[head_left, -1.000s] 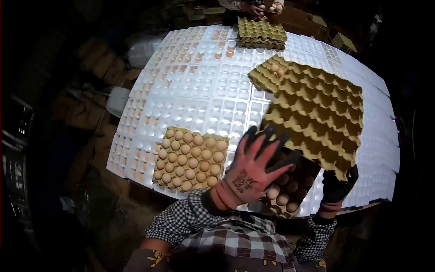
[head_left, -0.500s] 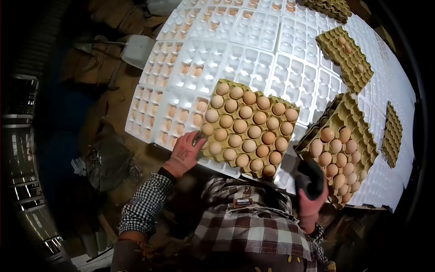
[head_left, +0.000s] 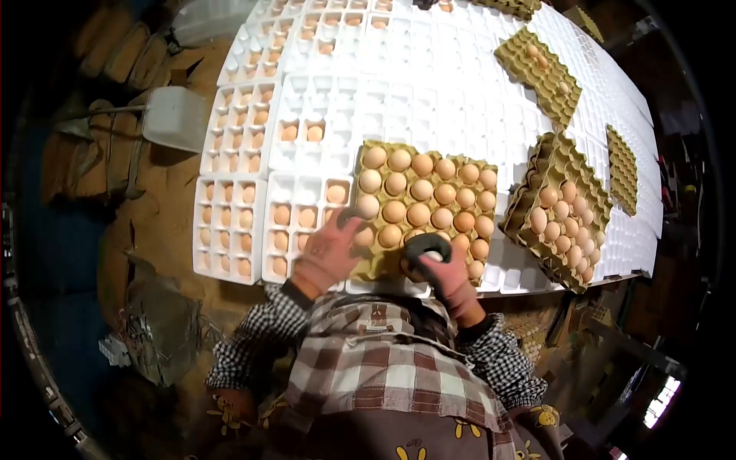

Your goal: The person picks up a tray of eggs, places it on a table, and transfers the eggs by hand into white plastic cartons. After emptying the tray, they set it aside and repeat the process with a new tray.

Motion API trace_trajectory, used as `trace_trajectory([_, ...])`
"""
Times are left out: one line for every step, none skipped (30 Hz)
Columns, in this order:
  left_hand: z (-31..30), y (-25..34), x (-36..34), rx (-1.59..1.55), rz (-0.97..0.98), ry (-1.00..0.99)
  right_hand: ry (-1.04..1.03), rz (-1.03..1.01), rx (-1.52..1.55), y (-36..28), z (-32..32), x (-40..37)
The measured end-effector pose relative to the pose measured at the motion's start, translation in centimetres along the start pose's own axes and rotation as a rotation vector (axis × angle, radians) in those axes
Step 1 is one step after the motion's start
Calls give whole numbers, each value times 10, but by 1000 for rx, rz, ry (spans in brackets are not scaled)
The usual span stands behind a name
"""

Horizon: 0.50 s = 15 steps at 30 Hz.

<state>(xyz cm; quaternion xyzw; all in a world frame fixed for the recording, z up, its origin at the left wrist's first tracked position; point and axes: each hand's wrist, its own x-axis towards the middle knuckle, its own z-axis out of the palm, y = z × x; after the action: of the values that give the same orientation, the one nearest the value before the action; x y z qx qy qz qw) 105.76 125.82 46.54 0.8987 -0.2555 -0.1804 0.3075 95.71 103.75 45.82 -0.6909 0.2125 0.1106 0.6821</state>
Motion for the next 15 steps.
trace_trajectory([-4,-9,-1,-211,32,105,4,-319,-353,-16,17,10])
trace_trajectory([-3,-14,-2,-453,-6,190,90,-441,-886,-36,30,7])
trace_trajectory([-9,-11,0,-259,24,231,116,-542,-1120,-22,38,18])
trace_trajectory([-17,-5,7,-59,53,280,145,-655,-1353,-22,50,30])
trace_trajectory([-25,5,16,139,15,204,81,-478,-1222,-28,49,32])
trace_trajectory([-23,3,29,312,44,57,18,-302,-1092,-46,42,31])
trace_trajectory([-19,9,32,430,52,15,68,-314,-868,-46,30,29])
trace_trajectory([-16,14,36,547,60,-29,-44,-199,-374,-41,13,30])
trace_trajectory([-12,11,43,562,57,-60,-73,51,27,-44,3,26])
trace_trajectory([-16,12,47,575,47,-101,-91,148,417,-57,-3,20])
trace_trajectory([-22,12,47,403,-55,-128,-43,56,373,-63,3,20])
trace_trajectory([-24,3,43,409,-54,-136,15,-39,327,-67,7,25])
trace_trajectory([-25,-13,38,87,-121,-10,18,-40,331,-66,9,31])
trace_trajectory([-27,-30,33,-235,-182,115,85,-273,-284,-63,11,40])
trace_trajectory([-31,-50,25,-380,-179,215,151,-485,-902,-61,13,45])
